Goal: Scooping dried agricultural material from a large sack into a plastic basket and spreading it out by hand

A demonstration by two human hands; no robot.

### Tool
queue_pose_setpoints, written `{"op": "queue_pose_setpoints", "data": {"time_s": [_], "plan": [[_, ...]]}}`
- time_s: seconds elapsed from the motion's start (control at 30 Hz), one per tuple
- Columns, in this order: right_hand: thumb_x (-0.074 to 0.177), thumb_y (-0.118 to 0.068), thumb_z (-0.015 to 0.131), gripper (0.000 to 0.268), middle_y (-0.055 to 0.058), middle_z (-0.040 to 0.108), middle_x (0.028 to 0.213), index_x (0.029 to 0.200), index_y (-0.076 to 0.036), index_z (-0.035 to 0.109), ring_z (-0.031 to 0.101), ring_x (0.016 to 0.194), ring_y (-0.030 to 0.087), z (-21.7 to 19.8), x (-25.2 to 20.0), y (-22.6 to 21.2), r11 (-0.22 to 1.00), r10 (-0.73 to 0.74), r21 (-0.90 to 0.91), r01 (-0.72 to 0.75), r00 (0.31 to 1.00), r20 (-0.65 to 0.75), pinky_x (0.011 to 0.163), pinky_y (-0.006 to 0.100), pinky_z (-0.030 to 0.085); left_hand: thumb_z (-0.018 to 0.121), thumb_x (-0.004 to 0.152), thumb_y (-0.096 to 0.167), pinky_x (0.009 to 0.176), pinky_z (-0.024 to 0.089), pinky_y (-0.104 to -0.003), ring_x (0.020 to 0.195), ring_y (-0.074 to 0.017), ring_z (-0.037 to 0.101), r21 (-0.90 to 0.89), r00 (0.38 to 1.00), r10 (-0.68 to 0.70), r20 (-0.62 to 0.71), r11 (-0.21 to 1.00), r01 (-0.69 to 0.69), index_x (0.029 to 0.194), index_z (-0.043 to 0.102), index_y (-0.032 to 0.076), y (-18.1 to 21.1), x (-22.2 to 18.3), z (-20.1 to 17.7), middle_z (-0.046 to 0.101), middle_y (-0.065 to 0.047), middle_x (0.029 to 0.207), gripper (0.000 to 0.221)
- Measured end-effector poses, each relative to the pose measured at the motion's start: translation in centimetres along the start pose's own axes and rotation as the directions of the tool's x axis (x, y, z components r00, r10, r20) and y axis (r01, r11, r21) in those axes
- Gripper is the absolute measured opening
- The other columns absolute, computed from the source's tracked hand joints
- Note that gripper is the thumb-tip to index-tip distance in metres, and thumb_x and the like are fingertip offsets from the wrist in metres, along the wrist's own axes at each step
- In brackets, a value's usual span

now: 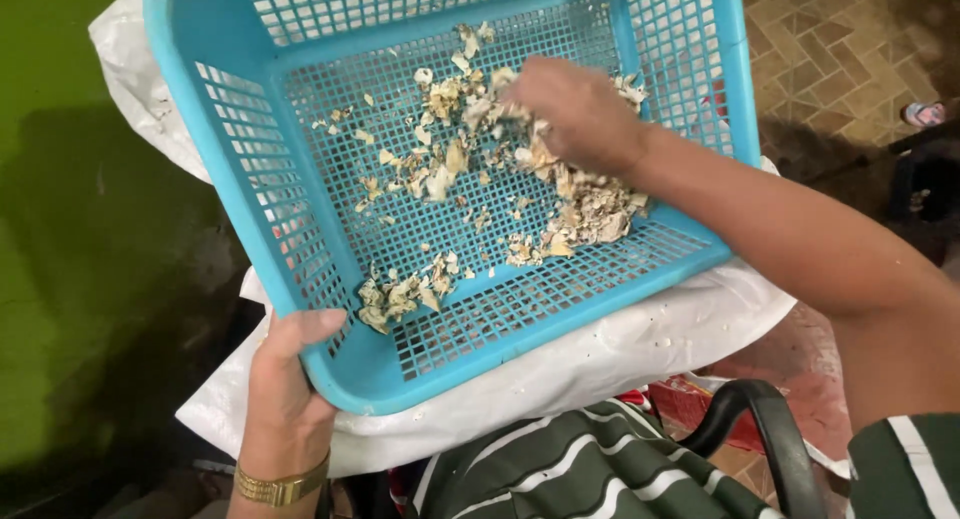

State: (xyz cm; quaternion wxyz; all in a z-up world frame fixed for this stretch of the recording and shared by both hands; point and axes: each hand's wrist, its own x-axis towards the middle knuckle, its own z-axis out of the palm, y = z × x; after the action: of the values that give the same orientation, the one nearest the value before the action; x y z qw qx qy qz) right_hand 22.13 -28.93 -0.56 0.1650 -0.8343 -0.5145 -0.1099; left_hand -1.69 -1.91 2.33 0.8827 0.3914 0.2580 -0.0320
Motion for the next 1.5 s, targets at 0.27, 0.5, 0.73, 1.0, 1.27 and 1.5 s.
{"op": "queue_pose_setpoints", "data": {"time_s": [0.27, 0.5, 0.73, 1.0, 1.27, 1.5], "plan": [[0.118, -0.036, 0.052, 0.044, 0.001, 0.045, 0.068, 0.082, -0.011, 0.054, 0.041, 0.058, 0.018, -4.9, 1.3, -1.6, 0.994, 0.108, -0.007, -0.111, 0.974, -0.202, 0.054, 0.039, 0.028, 0.053, 0.062, 0.004, 0.097, 0.051, -0.064, 0.115, -0.045, 0.06, -0.071, 1.0, 0.003, 0.0, 0.997, -0.003, 0.149, 0.046, 0.003, -0.4, 0.7, -0.3, 0.06, -0.022, 0.134, 0.087], [0.084, 0.019, 0.052, 0.054, 0.024, 0.054, 0.136, 0.133, -0.004, 0.051, 0.049, 0.132, 0.041, -6.7, 2.6, -5.1, 0.939, 0.101, 0.328, -0.102, 0.995, 0.02, 0.111, 0.055, 0.04, 0.056, 0.064, 0.003, 0.099, 0.051, -0.062, 0.114, -0.0439, 0.061, -0.113, 0.998, -0.032, 0.057, 0.993, 0.038, 0.145, 0.049, 0.002, -0.6, 1.1, -1.1, 0.062, -0.022, 0.132, 0.082], [0.096, -0.031, 0.076, 0.079, 0.024, 0.021, 0.162, 0.161, -0.012, 0.035, 0.024, 0.145, 0.042, -7.2, 3.5, -6.7, 0.947, 0.316, -0.014, -0.321, 0.922, 0.224, 0.115, 0.063, 0.026, 0.057, 0.061, 0.005, 0.102, 0.05, -0.064, 0.122, -0.0449, 0.059, -0.089, 0.996, -0.062, 0.071, 0.994, 0.068, 0.148, 0.046, 0.002, 0.3, 0.9, -0.9, 0.06, -0.022, 0.139, 0.089], [0.094, -0.038, 0.064, 0.088, 0.023, 0.001, 0.165, 0.161, -0.011, 0.015, 0.012, 0.149, 0.041, -6.2, -1.6, -7.0, 0.716, 0.696, -0.324, -0.618, 0.593, 0.405, 0.112, 0.063, 0.029, 0.058, 0.061, 0.003, 0.099, 0.051, -0.064, 0.12, -0.0445, 0.06, -0.131, 0.997, -0.022, 0.08, 0.991, 0.032, 0.15, 0.043, 0.006, 0.4, 1.3, -0.8, 0.059, -0.022, 0.138, 0.09], [0.099, -0.053, 0.048, 0.078, 0.024, 0.059, 0.112, 0.149, 0.006, 0.041, 0.076, 0.064, 0.04, -0.7, -10.5, -7.3, 0.758, 0.597, -0.585, -0.288, 0.667, 0.445, 0.052, 0.053, 0.061, 0.056, 0.059, -0.002, 0.107, 0.041, -0.07, 0.125, -0.041, 0.059, -0.106, 0.997, -0.056, -0.058, 0.993, 0.05, 0.151, 0.05, 0.013, 0.6, 1.2, 0.7, 0.06, -0.021, 0.144, 0.093], [0.097, -0.025, 0.065, 0.053, 0.032, 0.058, 0.129, 0.141, 0.002, 0.052, 0.058, 0.12, 0.054, -1.6, -4.0, -10.8, 0.843, 0.29, 0.334, -0.421, 0.879, 0.378, 0.099, 0.06, 0.049, 0.055, 0.059, -0.005, 0.103, 0.046, -0.069, 0.115, -0.0404, 0.061, -0.073, 0.991, -0.077, -0.111, 0.995, 0.069, 0.148, 0.053, 0.012, 0.3, 1.5, 0.7, 0.063, -0.02, 0.134, 0.09]]}}
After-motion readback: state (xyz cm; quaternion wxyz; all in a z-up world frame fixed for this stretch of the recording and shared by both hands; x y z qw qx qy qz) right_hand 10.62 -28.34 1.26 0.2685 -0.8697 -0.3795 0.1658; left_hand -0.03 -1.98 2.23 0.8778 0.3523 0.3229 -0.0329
